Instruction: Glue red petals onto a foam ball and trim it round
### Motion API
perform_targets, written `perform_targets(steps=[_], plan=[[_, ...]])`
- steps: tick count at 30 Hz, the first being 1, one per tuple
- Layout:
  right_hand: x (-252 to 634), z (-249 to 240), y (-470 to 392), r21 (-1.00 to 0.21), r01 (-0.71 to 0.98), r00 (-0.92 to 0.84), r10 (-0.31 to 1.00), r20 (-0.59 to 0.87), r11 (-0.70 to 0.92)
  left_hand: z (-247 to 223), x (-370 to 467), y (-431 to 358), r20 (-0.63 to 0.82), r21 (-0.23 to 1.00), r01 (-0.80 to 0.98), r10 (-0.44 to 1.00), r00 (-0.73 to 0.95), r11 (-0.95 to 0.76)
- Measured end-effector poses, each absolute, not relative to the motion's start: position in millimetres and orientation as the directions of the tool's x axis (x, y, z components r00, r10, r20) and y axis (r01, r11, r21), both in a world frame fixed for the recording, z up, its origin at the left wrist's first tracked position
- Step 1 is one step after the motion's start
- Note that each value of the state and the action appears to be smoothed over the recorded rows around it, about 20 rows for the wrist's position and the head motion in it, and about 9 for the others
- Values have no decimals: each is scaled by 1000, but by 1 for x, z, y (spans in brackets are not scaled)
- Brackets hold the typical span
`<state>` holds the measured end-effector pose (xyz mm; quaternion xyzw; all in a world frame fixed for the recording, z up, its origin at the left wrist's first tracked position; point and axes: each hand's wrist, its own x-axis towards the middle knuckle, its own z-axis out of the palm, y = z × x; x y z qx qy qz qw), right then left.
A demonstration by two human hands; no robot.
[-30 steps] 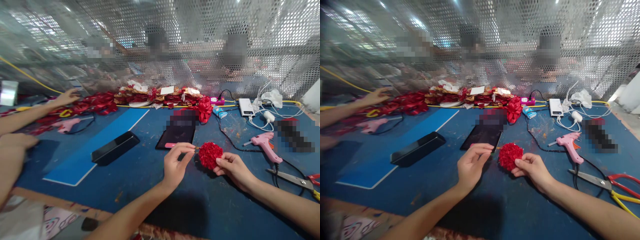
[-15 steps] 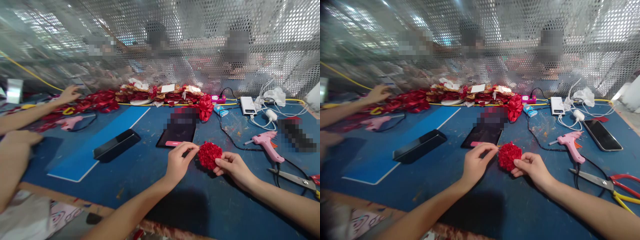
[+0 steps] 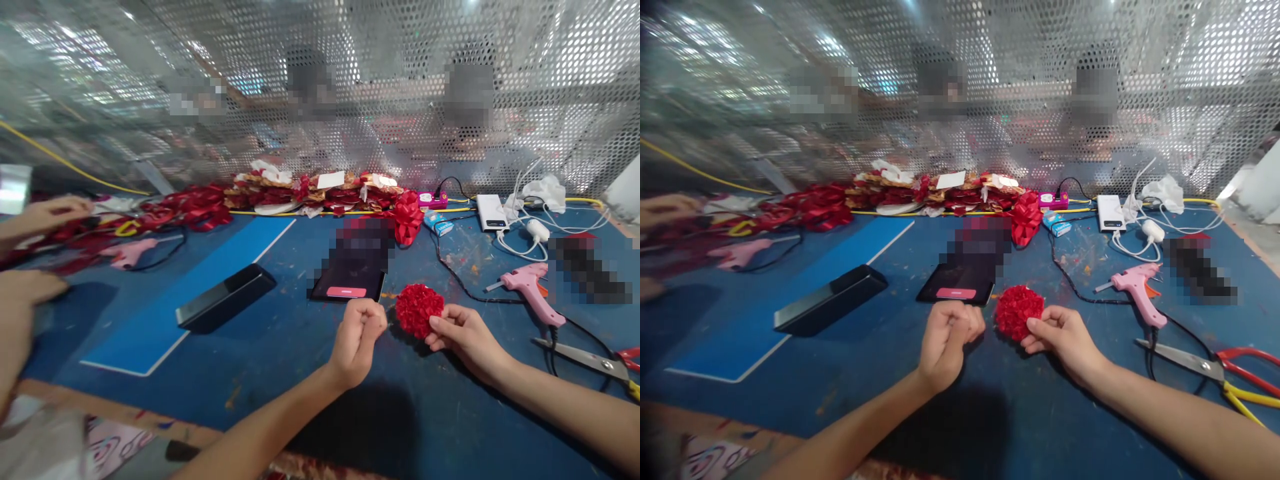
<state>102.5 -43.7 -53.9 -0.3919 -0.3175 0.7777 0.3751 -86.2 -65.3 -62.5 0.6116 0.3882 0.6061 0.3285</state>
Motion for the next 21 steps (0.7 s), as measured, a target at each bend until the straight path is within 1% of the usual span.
perform_targets(steps=[3, 5, 8, 12, 14, 17, 19, 21], plan=[[102, -55, -43, -791, -346, -402, 841, -362, -505, -65, -94, -64, 370, 923, 177, 914, -166, -341], [102, -56, -43, -793, -350, -398, 845, -356, -499, -60, -98, -61, 318, 932, 231, 936, -152, -280], [102, -58, -44, -794, -356, -407, 847, -343, -492, -48, -101, -54, 250, 929, 285, 968, -12, -237], [103, -60, -44, -788, -374, -414, 849, -330, -489, -40, -99, -46, 79, 895, 418, 979, 189, -153], [104, -59, -43, -780, -382, -418, 845, -333, -496, -40, -97, -45, 24, 873, 464, 963, 269, -152], [106, -57, -41, -767, -404, -420, 846, -329, -499, -42, -98, -45, 59, 869, 449, 943, 326, -209], [107, -55, -39, -760, -423, -413, 852, -322, -493, -42, -98, -46, 145, 885, 396, 954, 264, -244], [109, -54, -37, -758, -435, -406, 857, -316, -486, -41, -99, -47, 234, 930, 257, 963, 137, -262]])
